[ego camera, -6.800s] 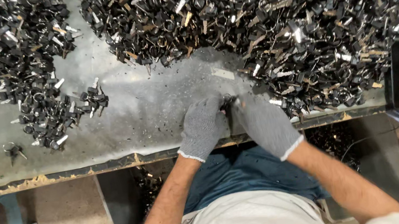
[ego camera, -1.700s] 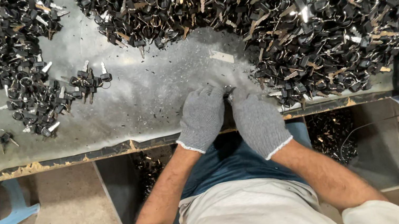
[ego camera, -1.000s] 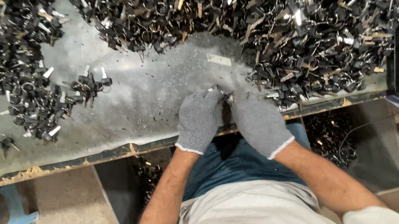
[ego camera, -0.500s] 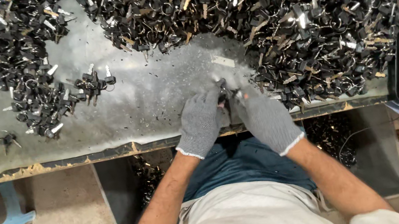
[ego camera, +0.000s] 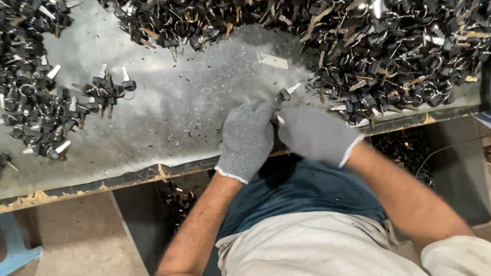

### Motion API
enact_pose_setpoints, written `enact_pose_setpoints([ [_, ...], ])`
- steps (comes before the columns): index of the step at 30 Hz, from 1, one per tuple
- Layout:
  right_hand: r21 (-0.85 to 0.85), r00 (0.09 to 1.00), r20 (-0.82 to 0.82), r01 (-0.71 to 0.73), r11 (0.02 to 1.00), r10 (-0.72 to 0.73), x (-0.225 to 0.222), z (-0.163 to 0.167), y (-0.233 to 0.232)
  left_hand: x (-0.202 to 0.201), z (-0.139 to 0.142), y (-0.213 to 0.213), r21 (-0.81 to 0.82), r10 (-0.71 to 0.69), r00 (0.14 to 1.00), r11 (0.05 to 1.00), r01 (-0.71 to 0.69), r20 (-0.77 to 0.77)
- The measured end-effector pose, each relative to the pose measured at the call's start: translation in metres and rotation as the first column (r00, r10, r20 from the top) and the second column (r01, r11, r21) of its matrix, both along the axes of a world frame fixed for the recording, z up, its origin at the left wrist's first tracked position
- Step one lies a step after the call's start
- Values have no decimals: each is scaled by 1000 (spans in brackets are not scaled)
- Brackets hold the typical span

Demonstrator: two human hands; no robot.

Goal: The person, wearing gray work gloves, picks small black metal components one at a time from a large pile on the workbench, briefly handles each piece, and drops selected pieces into a bin below the table while a growing pile of sorted pieces accumulates on the bench.

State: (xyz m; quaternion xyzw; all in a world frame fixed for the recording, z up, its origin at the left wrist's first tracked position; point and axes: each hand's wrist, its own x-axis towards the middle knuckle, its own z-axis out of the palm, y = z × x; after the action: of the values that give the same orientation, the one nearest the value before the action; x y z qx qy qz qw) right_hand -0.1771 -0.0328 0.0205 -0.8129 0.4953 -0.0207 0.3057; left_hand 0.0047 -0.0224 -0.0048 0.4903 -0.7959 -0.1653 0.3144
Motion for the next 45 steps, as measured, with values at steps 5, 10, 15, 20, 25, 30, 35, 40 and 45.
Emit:
enact_pose_setpoints([
  [5,-65,991,97,94,993,-87,-4,14,0,2,9,5,181,135,991,975,-132,-4],
  [10,-232,936,-326,58,971,-134,6,10,30,-2,10,7,84,120,983,988,-132,139],
  [15,-382,961,-256,3,924,-109,-4,13,31,-2,15,4,86,153,985,983,-160,76],
  [20,-398,943,-293,32,917,-160,10,3,37,-5,14,6,140,59,997,988,-66,55],
  [25,-61,968,-183,163,985,-172,16,2,22,-7,9,7,66,19,999,998,-22,36],
  [30,-31,985,169,-28,999,33,1,27,1,-1,18,6,64,25,998,998,-21,-54],
  [35,-172,945,-278,130,977,-174,10,33,18,-2,23,3,82,42,999,996,-41,-10],
  [40,-8,970,-142,200,980,-199,0,21,14,1,32,10,51,355,933,932,-359,63],
  [45,-114,964,-205,146,983,-167,2,8,18,-23,56,-34,17,344,933,939,-344,-106],
])
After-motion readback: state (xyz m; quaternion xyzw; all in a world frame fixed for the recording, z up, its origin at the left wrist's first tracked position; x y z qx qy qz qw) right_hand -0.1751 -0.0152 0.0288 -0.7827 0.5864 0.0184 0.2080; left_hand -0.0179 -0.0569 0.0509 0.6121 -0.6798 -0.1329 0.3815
